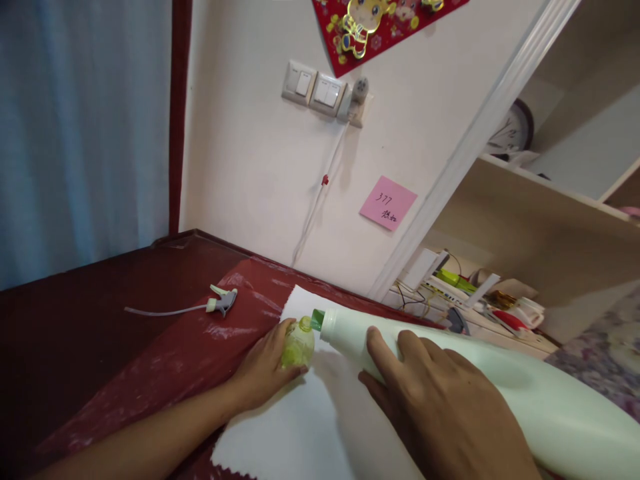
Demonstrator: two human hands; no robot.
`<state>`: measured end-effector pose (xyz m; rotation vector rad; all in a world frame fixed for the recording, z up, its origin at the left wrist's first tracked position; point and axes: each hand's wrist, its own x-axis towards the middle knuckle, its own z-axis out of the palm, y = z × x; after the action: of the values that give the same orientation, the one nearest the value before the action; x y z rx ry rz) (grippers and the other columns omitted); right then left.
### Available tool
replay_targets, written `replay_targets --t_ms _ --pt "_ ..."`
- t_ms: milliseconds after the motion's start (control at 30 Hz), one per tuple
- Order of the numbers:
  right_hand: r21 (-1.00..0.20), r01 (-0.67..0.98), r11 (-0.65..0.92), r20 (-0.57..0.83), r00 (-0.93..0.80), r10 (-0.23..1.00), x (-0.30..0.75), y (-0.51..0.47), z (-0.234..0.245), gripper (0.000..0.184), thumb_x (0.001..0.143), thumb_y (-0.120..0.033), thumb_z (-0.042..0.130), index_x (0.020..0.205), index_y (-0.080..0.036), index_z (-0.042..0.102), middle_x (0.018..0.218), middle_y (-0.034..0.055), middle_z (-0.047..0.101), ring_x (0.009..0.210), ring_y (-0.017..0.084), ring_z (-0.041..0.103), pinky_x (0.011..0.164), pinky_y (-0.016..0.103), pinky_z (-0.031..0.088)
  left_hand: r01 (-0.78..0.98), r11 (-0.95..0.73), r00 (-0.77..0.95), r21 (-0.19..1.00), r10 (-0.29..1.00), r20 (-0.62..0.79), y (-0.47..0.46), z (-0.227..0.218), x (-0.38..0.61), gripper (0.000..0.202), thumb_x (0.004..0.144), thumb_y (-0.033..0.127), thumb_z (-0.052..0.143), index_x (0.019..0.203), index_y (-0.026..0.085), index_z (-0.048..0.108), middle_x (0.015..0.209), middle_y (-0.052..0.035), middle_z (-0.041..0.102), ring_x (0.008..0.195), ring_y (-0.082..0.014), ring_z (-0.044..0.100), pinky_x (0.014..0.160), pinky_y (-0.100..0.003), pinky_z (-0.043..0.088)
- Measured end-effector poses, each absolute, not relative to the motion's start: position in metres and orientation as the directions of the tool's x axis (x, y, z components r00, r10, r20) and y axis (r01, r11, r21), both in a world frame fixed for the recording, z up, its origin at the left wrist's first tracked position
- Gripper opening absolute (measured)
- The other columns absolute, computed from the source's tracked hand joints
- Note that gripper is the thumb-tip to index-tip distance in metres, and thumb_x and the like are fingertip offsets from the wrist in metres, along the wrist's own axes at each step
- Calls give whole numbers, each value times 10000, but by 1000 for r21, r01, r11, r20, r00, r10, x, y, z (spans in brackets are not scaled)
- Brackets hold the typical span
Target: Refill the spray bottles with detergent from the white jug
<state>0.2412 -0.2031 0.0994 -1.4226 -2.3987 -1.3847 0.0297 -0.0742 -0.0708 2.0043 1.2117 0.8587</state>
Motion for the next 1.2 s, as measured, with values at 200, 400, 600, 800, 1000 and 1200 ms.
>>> replay_targets --t_ms 200,400,600,800,1000,1200 --pt "682 710 176 430 -583 690 243 -203 99 297 1067 -353 310 1141 -228 568 728 12 593 530 238 671 465 371 522 485 -379 359 788 908 215 -75 -71 30 858 790 407 736 1522 152 368 1565 -203 511 1433 -353 480 1202 -474 353" --pt "690 701 179 433 -598 674 243 -203 100 322 1065 -381 306 1135 -224 578 723 16 595 519 239 670 447 376 526 475 -383 357 792 907 224 -74 -72 31 858 782 410 741 1516 157 378 1556 -198 519 1432 -356 483 1195 -469 356" --pt "684 704 194 422 -598 681 243 -203 100 296 1058 -355 319 1138 -228 575 729 22 601 530 251 677 449 391 543 473 -384 352 793 908 230 -73 -73 32 862 784 398 744 1522 147 377 1563 -208 510 1428 -365 482 1195 -483 355" --pt "666 720 194 425 -580 694 243 -202 100 295 1053 -368 319 1130 -237 572 722 20 592 519 259 669 437 405 542 469 -386 347 794 908 237 -74 -75 32 871 775 395 757 1518 132 387 1545 -215 527 1413 -377 494 1186 -501 365" --pt "671 716 193 429 -587 686 242 -202 100 296 1048 -354 319 1143 -234 573 725 20 592 514 256 665 435 403 540 474 -384 348 792 908 231 -74 -75 33 872 780 396 752 1524 131 381 1556 -220 515 1427 -374 482 1199 -492 351" --pt "673 714 194 431 -591 683 243 -204 101 298 1050 -351 309 1137 -228 566 724 21 595 512 251 670 430 400 548 486 -382 355 786 908 222 -76 -73 32 886 786 396 753 1533 118 367 1556 -222 512 1422 -371 483 1196 -486 355"
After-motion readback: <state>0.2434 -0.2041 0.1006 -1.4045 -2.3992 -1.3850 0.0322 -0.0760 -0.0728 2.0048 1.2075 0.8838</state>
